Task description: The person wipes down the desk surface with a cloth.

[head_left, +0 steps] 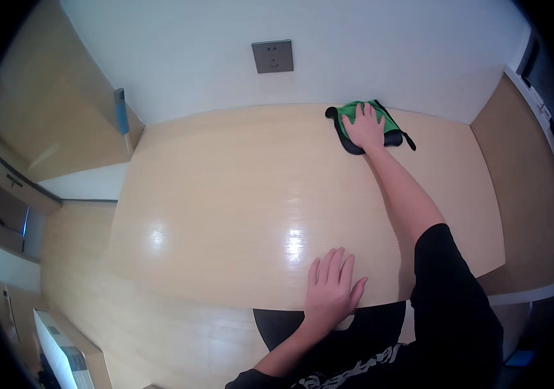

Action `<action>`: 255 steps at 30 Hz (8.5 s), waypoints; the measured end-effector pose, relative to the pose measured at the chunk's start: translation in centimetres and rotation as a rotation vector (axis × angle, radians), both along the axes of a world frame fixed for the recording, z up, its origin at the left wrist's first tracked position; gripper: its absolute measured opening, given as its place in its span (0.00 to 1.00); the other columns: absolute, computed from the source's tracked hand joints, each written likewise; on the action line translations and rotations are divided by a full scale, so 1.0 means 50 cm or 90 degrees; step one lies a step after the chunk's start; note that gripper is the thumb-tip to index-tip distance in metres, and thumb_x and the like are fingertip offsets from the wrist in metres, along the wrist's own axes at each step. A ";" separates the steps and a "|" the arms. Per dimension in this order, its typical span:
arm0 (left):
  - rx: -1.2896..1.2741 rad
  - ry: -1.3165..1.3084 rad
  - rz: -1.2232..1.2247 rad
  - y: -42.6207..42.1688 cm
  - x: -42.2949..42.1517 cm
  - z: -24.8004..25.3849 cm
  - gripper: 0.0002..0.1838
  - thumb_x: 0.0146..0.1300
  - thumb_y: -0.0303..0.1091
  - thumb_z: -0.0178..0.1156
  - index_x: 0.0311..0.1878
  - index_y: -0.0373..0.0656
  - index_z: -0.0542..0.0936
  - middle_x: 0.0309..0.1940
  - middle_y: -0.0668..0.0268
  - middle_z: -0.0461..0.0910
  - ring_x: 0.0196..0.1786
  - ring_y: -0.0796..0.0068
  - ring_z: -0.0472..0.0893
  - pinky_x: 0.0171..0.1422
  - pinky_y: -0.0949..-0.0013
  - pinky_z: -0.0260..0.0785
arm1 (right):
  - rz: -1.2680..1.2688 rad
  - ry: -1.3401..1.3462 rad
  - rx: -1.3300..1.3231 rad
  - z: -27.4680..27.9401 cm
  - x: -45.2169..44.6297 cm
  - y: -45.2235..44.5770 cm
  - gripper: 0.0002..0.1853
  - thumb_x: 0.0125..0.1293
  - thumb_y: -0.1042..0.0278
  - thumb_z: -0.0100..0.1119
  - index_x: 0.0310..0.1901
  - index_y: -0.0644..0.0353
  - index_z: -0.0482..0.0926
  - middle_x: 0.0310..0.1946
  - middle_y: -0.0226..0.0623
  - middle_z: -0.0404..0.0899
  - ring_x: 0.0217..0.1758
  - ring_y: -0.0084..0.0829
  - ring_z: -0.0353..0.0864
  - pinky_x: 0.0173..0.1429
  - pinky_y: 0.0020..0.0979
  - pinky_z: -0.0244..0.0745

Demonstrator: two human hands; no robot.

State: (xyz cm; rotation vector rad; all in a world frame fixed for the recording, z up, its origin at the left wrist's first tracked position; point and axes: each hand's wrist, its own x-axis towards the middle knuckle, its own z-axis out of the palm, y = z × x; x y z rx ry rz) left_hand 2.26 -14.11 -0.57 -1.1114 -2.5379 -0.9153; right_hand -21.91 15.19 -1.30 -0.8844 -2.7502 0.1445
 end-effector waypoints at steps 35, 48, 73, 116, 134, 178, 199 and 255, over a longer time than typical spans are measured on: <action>-0.174 0.055 0.093 0.041 0.113 0.029 0.31 0.65 0.47 0.59 0.66 0.38 0.71 0.66 0.41 0.66 0.67 0.36 0.66 0.68 0.37 0.58 | 0.287 0.314 -0.263 0.064 0.537 -0.164 0.21 0.62 0.66 0.57 0.56 0.65 0.77 0.55 0.52 0.78 0.60 0.50 0.75 0.65 0.42 0.70; -0.273 0.061 -0.065 0.129 -0.119 -0.017 0.39 0.66 0.60 0.52 0.76 0.51 0.59 0.77 0.50 0.49 0.78 0.37 0.46 0.75 0.29 0.37 | 0.066 0.223 -0.065 -0.032 0.407 0.096 0.21 0.59 0.63 0.59 0.54 0.59 0.78 0.61 0.48 0.71 0.68 0.47 0.65 0.73 0.45 0.58; -0.324 0.046 0.215 0.457 -0.458 -0.016 0.34 0.71 0.59 0.39 0.77 0.57 0.56 0.78 0.55 0.48 0.78 0.40 0.46 0.74 0.25 0.34 | 0.045 0.226 -0.087 -0.006 0.408 0.095 0.22 0.59 0.62 0.59 0.56 0.55 0.80 0.62 0.43 0.70 0.70 0.41 0.63 0.75 0.43 0.53; -0.285 -0.043 0.316 0.450 -0.570 -0.036 0.52 0.66 0.68 0.42 0.73 0.24 0.51 0.73 0.31 0.47 0.77 0.33 0.44 0.76 0.32 0.33 | 0.062 0.178 -0.099 -0.006 0.411 0.093 0.23 0.62 0.63 0.57 0.59 0.56 0.78 0.67 0.47 0.66 0.73 0.44 0.60 0.77 0.48 0.49; -0.275 0.072 0.105 0.240 -0.338 -0.067 0.42 0.69 0.62 0.44 0.76 0.39 0.56 0.77 0.49 0.52 0.78 0.46 0.49 0.77 0.35 0.39 | 0.080 0.184 -0.091 -0.021 0.401 0.109 0.23 0.62 0.61 0.57 0.59 0.54 0.78 0.67 0.42 0.69 0.73 0.39 0.61 0.77 0.45 0.49; -0.296 -0.094 0.430 0.415 -0.657 -0.042 0.53 0.65 0.71 0.39 0.74 0.28 0.50 0.76 0.40 0.46 0.78 0.37 0.42 0.75 0.29 0.32 | 0.064 0.214 -0.118 -0.027 0.411 0.105 0.19 0.61 0.63 0.57 0.54 0.55 0.80 0.63 0.44 0.70 0.72 0.41 0.62 0.77 0.47 0.49; -0.295 -0.005 0.130 -0.165 -0.001 0.005 0.41 0.65 0.56 0.56 0.75 0.44 0.59 0.77 0.54 0.52 0.79 0.49 0.50 0.76 0.34 0.40 | 0.112 0.224 -0.168 -0.020 0.414 0.109 0.19 0.60 0.66 0.56 0.54 0.57 0.80 0.65 0.45 0.70 0.71 0.44 0.63 0.77 0.45 0.52; -0.326 -0.022 0.130 -0.173 -0.050 0.013 0.41 0.66 0.49 0.55 0.76 0.39 0.54 0.78 0.53 0.50 0.80 0.50 0.47 0.79 0.40 0.38 | 0.086 0.235 -0.106 -0.022 0.412 0.107 0.20 0.61 0.65 0.58 0.54 0.58 0.80 0.63 0.44 0.72 0.68 0.44 0.66 0.74 0.43 0.57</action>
